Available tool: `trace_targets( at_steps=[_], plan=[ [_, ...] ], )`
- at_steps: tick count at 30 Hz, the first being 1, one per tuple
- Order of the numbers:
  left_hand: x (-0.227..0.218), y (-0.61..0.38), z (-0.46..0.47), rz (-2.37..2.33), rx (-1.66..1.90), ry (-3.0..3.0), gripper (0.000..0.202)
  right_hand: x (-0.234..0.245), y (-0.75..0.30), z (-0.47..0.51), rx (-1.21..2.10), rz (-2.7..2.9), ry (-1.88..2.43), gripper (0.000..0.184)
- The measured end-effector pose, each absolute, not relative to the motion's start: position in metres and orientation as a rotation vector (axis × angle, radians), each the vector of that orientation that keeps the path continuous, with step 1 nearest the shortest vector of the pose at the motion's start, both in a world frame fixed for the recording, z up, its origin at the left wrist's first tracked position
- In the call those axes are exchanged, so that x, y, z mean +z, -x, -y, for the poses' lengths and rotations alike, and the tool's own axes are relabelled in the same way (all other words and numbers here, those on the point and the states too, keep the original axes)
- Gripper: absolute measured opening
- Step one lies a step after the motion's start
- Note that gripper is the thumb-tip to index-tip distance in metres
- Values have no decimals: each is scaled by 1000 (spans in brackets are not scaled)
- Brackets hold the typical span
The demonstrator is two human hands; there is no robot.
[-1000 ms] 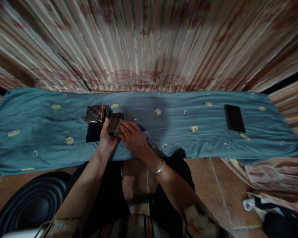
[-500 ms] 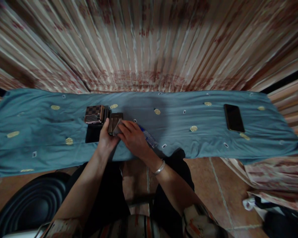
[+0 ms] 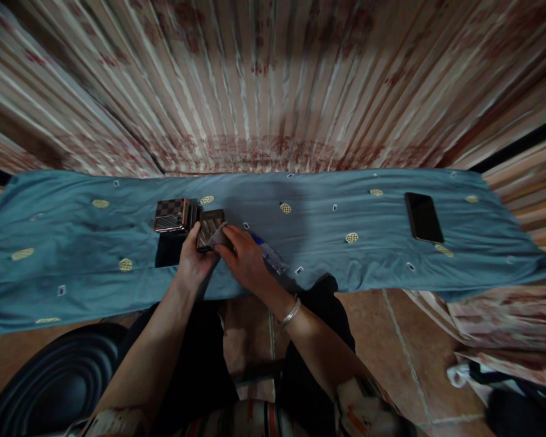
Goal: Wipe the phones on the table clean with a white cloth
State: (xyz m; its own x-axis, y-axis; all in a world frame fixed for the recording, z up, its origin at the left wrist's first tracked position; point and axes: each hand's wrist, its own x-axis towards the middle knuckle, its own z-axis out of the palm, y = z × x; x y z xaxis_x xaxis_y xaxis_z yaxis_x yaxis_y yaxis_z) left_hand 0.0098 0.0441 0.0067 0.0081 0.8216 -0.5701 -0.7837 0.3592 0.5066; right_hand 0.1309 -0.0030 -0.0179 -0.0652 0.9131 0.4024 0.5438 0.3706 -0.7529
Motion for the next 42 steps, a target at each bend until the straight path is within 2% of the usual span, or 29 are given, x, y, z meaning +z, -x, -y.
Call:
trace_targets(
  at_steps=[4, 10, 13, 17, 20, 25, 32, 42],
  plan=[
    [-1, -10, -42, -926, 1243, -118, 19, -15, -134, 0, 564, 1664, 1293, 38],
    [-2, -17, -33, -899, 1220, -217, 20, -22, -142, -13, 653, 1449, 1315, 35],
    [2, -19, -30, -879, 1211, -320, 20, -25, -144, -19, 851, 1208, 1265, 35],
    [2, -17, -30, -878, 1223, -462, 18, -24, -142, -22, 1174, 886, 1134, 45],
    [-1, -15, -31, -903, 1247, -502, 18, -22, -139, -21, 1276, 795, 1092, 47],
    [-6, -14, -32, -983, 1321, -481, 19, -22, -137, -20, 1192, 896, 1095, 39],
    [-19, -14, -32, -955, 1284, -595, 43, -26, -133, -16, 1028, 1095, 1125, 34],
    [-24, -13, -31, -1059, 1265, -852, 51, -22, -141, -17, 875, 1197, 1170, 31]
  ],
)
